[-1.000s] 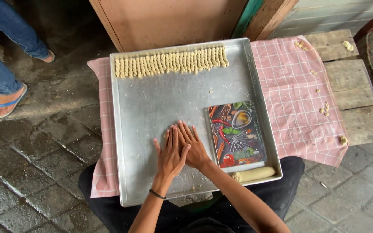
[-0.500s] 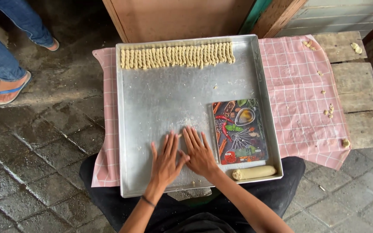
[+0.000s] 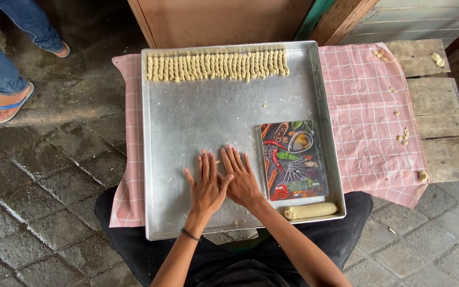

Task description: The person shapes small pieces of dough into twisted spiral snacks on a metal tray by rolling and twisting them by hand.

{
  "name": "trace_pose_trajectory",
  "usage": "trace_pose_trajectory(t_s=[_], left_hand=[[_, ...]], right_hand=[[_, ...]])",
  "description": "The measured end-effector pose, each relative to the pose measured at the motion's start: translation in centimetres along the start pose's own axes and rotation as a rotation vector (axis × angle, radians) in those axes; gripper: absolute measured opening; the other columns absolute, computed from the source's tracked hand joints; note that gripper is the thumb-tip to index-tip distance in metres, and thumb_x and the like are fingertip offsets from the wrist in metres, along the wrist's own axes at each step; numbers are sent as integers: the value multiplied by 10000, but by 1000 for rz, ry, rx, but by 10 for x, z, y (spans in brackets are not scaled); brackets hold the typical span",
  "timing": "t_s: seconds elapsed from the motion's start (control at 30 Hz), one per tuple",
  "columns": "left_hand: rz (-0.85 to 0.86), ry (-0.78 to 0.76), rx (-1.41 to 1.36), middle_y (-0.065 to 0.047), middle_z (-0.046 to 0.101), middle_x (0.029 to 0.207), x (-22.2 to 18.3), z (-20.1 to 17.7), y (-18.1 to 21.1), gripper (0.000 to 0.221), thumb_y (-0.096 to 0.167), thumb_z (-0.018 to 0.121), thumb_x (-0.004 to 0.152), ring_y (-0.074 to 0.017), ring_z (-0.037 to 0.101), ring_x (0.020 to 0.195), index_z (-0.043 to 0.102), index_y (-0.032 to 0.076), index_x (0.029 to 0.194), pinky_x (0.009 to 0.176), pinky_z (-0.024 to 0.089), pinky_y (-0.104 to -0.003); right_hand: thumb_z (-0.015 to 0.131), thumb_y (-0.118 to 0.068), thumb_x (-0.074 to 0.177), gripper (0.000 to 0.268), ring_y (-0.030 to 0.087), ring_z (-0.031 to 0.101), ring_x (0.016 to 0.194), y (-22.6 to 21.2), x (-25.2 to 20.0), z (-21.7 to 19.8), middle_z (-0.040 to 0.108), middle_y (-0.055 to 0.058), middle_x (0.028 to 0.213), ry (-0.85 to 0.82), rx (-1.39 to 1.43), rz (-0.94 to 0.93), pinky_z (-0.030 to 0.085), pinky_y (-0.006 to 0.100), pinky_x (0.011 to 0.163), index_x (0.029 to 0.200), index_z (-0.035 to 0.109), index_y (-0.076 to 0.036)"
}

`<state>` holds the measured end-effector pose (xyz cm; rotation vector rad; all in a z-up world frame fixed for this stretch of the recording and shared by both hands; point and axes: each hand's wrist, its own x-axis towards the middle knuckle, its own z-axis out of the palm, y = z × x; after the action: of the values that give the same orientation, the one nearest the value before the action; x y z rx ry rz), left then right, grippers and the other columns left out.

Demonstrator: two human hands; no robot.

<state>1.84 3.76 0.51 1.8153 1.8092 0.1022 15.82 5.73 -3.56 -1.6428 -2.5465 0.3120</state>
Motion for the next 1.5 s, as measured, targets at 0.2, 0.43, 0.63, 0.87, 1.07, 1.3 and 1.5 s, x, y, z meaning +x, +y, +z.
trace_pose_trajectory(t_s=[0.2, 0.43, 0.63, 0.87, 1.07, 1.3, 1.5], left_hand=[[10, -112, 30, -135, 96, 1711, -42, -4, 2, 888, 732, 191, 1004, -282, 114, 1565, 135, 116, 1642, 1180, -50, -661], [34, 37, 64, -177, 57, 1717, 5, 7, -21, 898, 711, 223, 1032, -327, 60, 1579, 128, 63, 1647, 1188, -41, -665], [-28, -54, 118, -126, 92, 1708, -53, -4, -10, 906, 765, 176, 1004, -312, 71, 1562, 113, 133, 1651, 1166, -73, -671], [-14, 131, 182, -138, 90, 1719, -18, 9, -22, 871, 703, 235, 1041, -318, 69, 1574, 134, 91, 1653, 1190, -97, -632], [147, 338, 236, -172, 243, 1670, -65, 36, -33, 914, 690, 256, 1009, -352, 171, 1554, 250, -22, 1582, 1223, -46, -635], [108, 224, -36, -215, 110, 1684, -20, 41, -21, 887, 641, 247, 1019, -356, 86, 1551, 147, -24, 1598, 1177, -109, -650], [76, 220, 81, -192, 139, 1684, -42, 44, -25, 925, 716, 237, 994, -371, 159, 1528, 150, 36, 1614, 1163, -24, -697]], right_hand=[[376, -500, 1043, 748, 242, 247, 1551, 0, -38, -28, 286, 113, 1682, -58, -10, -29, 101, 471, 1252, 1644, 231, -78], [331, -535, 1044, 774, 266, 227, 1570, 9, 10, -8, 263, 138, 1695, -22, -10, 26, 105, 494, 1269, 1642, 219, -58], [385, -535, 1040, 761, 258, 299, 1530, 1, -44, -41, 330, 122, 1662, -41, -29, 25, 112, 496, 1249, 1634, 260, -76], [404, -553, 1030, 770, 274, 288, 1546, 12, -15, -19, 328, 128, 1669, 91, -78, 35, 116, 487, 1270, 1628, 287, -82], [416, -534, 1043, 813, 312, 276, 1540, 3, -60, -60, 355, 224, 1627, 74, 64, -43, 117, 485, 1269, 1528, 325, 113], [445, -425, 1040, 739, 340, 153, 1571, -3, -14, -30, 234, 198, 1684, 38, 172, -158, 76, 488, 1273, 1604, 239, 6], [382, -495, 1052, 774, 339, 143, 1570, -5, -33, -34, 199, 186, 1696, 22, 91, -148, 57, 493, 1267, 1621, 191, -8]])
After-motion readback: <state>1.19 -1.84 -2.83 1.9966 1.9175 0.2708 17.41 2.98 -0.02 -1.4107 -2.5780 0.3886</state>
